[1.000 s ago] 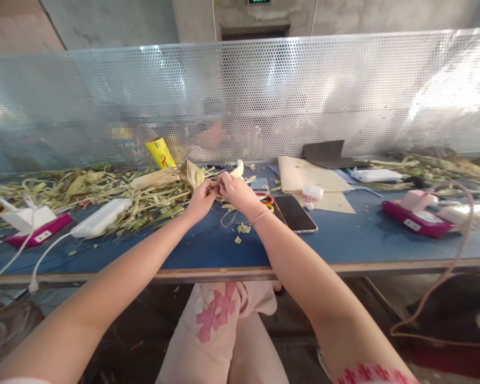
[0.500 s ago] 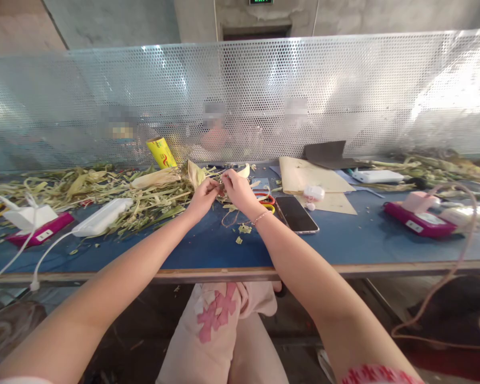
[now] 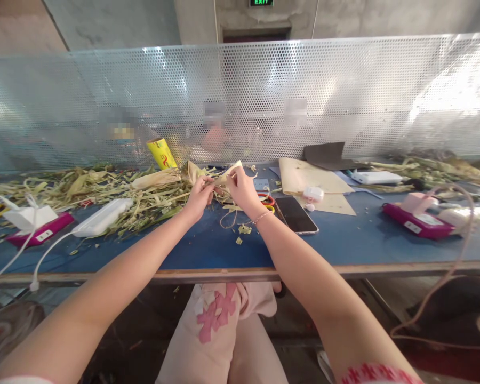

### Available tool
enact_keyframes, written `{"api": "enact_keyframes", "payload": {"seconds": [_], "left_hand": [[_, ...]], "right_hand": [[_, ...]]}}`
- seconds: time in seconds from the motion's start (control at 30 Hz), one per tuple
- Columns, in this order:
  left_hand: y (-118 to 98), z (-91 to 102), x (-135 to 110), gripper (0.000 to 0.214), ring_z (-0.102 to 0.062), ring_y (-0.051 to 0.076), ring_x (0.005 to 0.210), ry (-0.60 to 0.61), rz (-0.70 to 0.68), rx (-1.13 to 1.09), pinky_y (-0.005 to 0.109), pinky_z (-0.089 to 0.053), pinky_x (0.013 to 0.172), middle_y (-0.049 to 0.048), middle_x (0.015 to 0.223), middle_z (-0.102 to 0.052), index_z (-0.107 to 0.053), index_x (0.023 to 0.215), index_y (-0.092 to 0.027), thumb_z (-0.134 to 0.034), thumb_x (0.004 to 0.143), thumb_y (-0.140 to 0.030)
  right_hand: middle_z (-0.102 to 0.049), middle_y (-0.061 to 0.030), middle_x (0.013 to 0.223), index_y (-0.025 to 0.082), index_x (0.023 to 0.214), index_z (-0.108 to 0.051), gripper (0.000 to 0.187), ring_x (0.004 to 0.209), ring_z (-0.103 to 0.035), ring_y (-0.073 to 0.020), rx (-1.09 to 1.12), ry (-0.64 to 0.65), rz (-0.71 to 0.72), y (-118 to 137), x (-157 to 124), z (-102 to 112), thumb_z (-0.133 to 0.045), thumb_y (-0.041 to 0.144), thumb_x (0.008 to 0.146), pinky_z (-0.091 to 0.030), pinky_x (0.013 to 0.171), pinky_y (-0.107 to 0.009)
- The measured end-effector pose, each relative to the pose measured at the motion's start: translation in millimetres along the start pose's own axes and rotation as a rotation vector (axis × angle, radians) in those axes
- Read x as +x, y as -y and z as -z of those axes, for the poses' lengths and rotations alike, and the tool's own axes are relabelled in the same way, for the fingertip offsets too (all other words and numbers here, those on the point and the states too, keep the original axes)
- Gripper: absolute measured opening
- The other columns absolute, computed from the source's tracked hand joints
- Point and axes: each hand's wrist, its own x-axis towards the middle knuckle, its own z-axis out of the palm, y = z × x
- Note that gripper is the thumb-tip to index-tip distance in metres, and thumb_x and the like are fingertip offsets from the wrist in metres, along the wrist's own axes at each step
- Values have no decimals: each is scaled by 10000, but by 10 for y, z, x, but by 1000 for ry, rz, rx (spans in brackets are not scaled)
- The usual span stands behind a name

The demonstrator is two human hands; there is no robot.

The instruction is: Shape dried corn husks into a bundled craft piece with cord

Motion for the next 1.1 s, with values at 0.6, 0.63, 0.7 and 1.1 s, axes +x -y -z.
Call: {"api": "enact_keyframes", "payload": {"seconds": [0.6,0.63,0.7,1.1], "left_hand": [[-15,11,-15,133,-307,29,390,136,42,-127,161,-209,425,-76,560,-408,-393,837,-224,-486,815,-317],[-23,10,-21,146,-315,32,395,132,39,-131,163,-218,428,-75,556,-403,-391,837,-225,-483,819,-336],[-35,8,-32,170,-320,36,397,124,25,-140,165,-223,424,-73,547,-394,-389,837,-223,-473,827,-371],[2,17,-2,214,-358,60,456,-12,-37,-91,196,-295,481,-63,551,-402,-364,741,-205,-453,845,-371]], "right_hand": [[-629,-38,694,155,699,-584,178,632,-548,-134,254,238,-148,95,-25,-152,-466,269,767,-411,596,-252],[-616,-30,668,154,698,-583,189,600,-529,-126,277,233,-153,90,-27,-151,-469,289,765,-401,572,-246],[-587,-16,626,151,700,-581,223,557,-488,-113,292,201,-156,68,-28,-156,-467,331,766,-379,541,-241],[-578,-1,605,168,693,-607,251,556,-474,-114,152,143,-2,108,-79,-133,-445,323,807,-367,574,-235]]}}
